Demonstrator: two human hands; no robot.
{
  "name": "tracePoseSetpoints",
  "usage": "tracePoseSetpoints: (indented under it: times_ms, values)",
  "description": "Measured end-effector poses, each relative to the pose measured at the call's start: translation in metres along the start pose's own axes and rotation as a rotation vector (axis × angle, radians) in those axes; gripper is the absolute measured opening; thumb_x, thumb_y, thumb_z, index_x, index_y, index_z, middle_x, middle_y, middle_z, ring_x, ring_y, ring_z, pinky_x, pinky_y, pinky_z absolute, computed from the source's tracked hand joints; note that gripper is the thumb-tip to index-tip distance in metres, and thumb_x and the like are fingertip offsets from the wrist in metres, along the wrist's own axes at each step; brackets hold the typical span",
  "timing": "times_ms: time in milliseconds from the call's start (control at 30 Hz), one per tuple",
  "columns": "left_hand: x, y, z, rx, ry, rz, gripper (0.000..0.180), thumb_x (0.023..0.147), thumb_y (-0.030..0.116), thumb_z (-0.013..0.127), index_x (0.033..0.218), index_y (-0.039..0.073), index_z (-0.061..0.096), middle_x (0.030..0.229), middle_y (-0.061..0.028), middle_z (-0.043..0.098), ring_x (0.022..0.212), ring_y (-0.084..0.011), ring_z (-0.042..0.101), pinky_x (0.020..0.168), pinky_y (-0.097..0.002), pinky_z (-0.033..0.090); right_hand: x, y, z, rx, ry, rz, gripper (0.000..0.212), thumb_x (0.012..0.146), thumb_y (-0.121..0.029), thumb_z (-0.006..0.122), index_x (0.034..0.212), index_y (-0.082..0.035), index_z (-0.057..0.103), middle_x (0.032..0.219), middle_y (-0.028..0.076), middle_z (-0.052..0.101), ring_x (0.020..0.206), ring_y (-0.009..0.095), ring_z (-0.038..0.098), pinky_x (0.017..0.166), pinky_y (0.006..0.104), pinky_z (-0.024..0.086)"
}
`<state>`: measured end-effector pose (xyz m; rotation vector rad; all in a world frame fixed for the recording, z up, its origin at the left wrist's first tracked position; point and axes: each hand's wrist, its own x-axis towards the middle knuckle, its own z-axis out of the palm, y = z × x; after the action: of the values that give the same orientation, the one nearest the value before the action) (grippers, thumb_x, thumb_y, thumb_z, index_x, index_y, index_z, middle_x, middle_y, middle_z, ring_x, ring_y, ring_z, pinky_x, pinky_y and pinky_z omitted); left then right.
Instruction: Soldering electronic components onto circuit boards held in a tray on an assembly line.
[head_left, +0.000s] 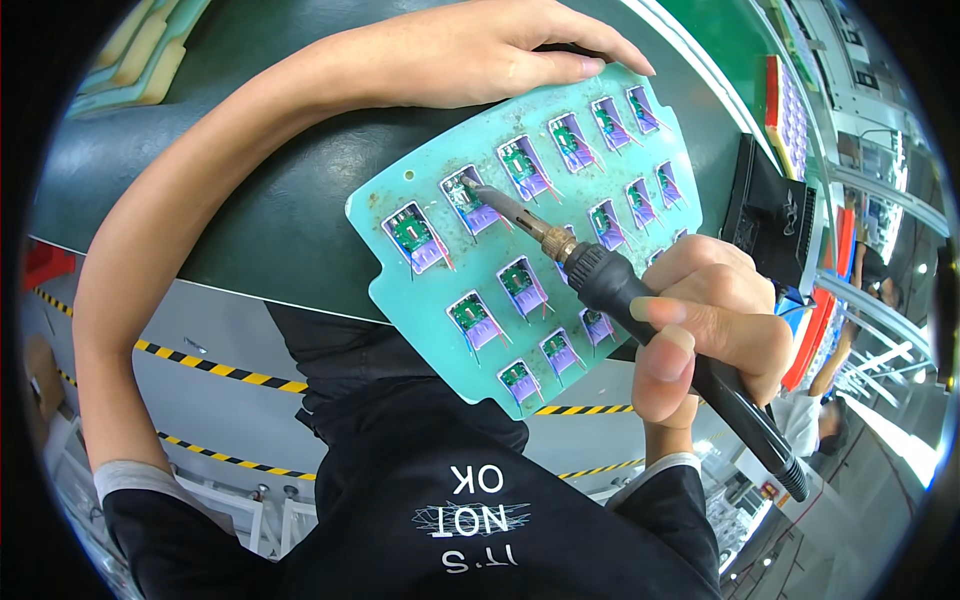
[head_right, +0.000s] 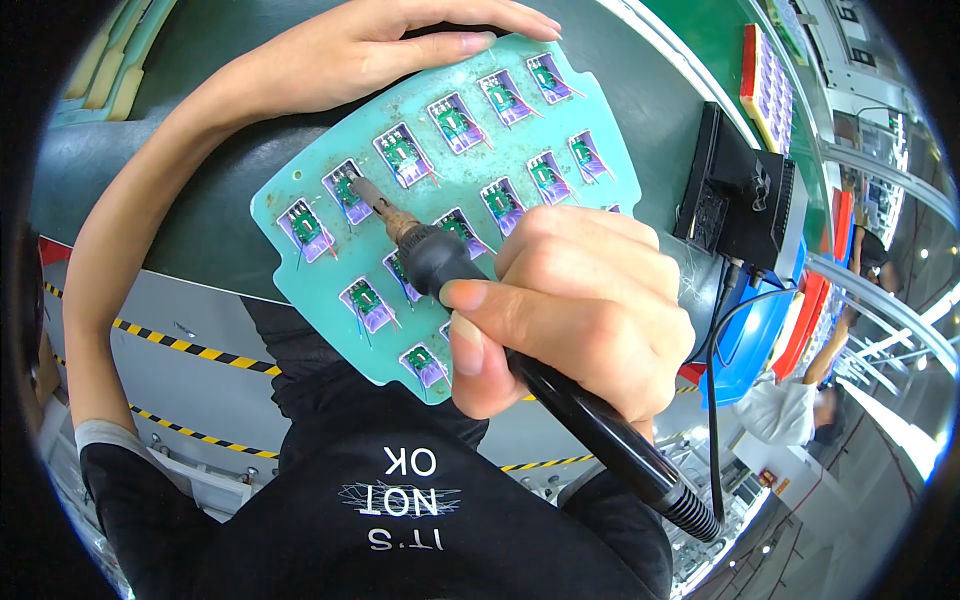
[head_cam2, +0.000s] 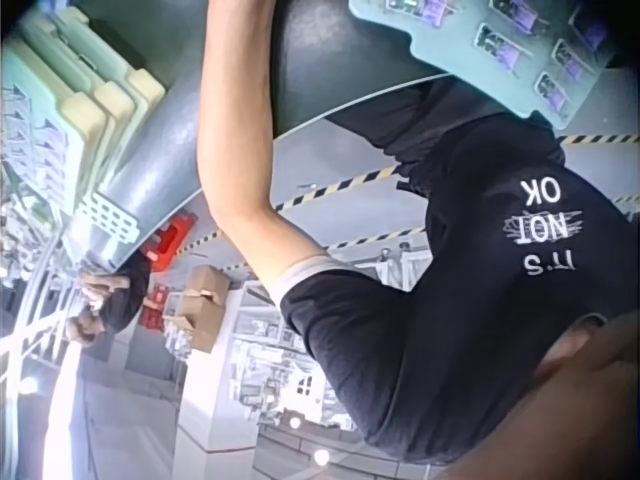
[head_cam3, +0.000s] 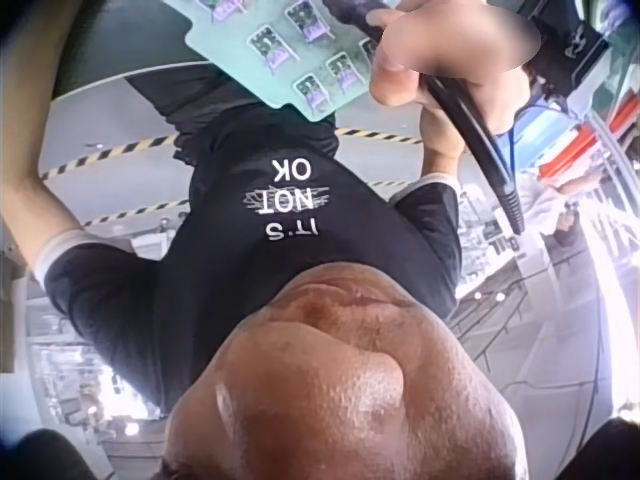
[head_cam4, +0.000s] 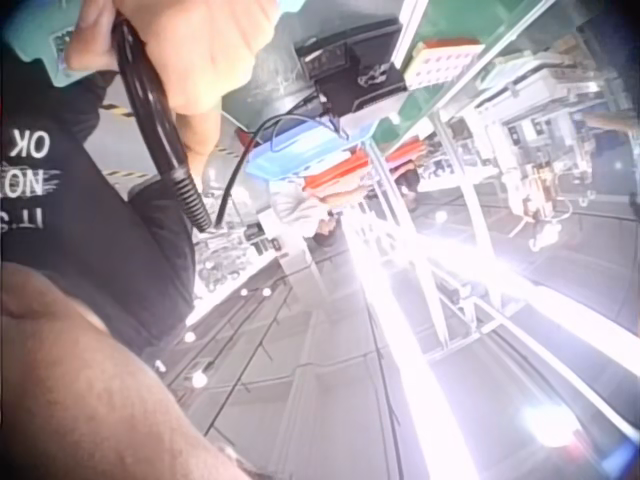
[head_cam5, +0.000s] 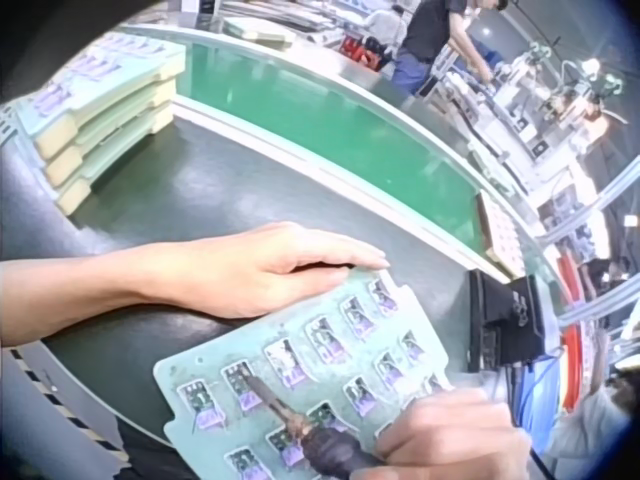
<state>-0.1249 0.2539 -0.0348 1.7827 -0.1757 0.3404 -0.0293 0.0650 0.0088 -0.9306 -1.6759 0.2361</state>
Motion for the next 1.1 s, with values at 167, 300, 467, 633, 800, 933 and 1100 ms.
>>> tracePoseSetpoints:
  times_ms: [167,300,467,633,800,933,1100]
  values:
    - [-0.001,0.001,0.000,-0.004,-0.002,-0.017,0.035,0.094,0.012,0.041,0.125,-0.004,0.045,0.122,-0.0186,0.053,0.114,-0.0248,0.050,0.096,-0.0316,0.038,0.002,0.000,0.000,-0.007,-0.022,0.006,0.015,0.067,0.007,0.062,0.080,0.008,0.055,0.051,0.007,0.050,0.036,0.014,0.045,0.032,0.0245,0.033]
    - [-0.001,0.002,0.000,0.006,0.003,-0.025,0.035,0.094,0.012,0.041,0.125,-0.003,0.045,0.122,-0.0185,0.053,0.113,-0.0245,0.050,0.096,-0.0314,0.038,0.001,-0.002,0.002,-0.028,-0.013,0.030,0.016,0.065,0.007,0.064,0.079,0.007,0.056,0.050,0.005,0.048,0.036,0.015,0.044,0.033,0.0248,0.032]
    - [-0.003,-0.017,0.002,0.241,0.041,0.298,0.034,0.094,0.011,0.042,0.124,-0.003,0.045,0.121,-0.0183,0.053,0.112,-0.0243,0.051,0.095,-0.0313,0.039,0.000,-0.008,0.001,-0.043,0.004,0.047,0.017,0.064,0.006,0.064,0.079,0.007,0.056,0.050,0.005,0.047,0.036,0.015,0.044,0.034,0.0251,0.032]
    - [-0.005,-0.003,0.004,0.437,0.053,0.228,0.034,0.093,0.011,0.042,0.124,-0.003,0.046,0.121,-0.0179,0.054,0.112,-0.0243,0.051,0.095,-0.0315,0.039,0.001,-0.013,-0.004,-0.212,-0.118,0.154,0.020,0.083,-0.019,0.059,0.079,-0.004,0.048,0.053,0.005,0.051,0.040,0.014,0.046,0.039,0.0257,0.037]
    - [-0.007,-0.008,0.002,0.382,0.042,0.268,0.035,0.094,0.012,0.042,0.125,-0.002,0.045,0.122,-0.0177,0.053,0.113,-0.0243,0.050,0.096,-0.0316,0.038,0.001,-0.010,-0.006,-0.162,-0.116,0.120,0.020,0.084,-0.019,0.058,0.081,-0.003,0.046,0.053,0.005,0.050,0.039,0.014,0.045,0.037,0.0263,0.035]
    - [0.001,0.002,-0.001,0.008,-0.004,-0.027,0.035,0.094,0.012,0.041,0.126,-0.002,0.045,0.122,-0.0172,0.053,0.114,-0.0241,0.050,0.096,-0.0315,0.038,0.009,-0.015,-0.025,-0.086,-0.169,0.125,0.019,0.084,-0.016,0.056,0.081,-0.002,0.045,0.053,0.005,0.047,0.039,0.013,0.042,0.035,0.0266,0.030]
    - [0.001,0.004,-0.004,-0.042,-0.037,-0.079,0.036,0.095,0.011,0.040,0.129,0.001,0.043,0.124,-0.0149,0.052,0.114,-0.0205,0.048,0.097,-0.0296,0.037,0.009,-0.016,-0.025,-0.059,-0.144,0.120,0.018,0.084,-0.016,0.056,0.080,-0.002,0.045,0.052,0.005,0.046,0.039,0.013,0.041,0.034,0.0264,0.029]
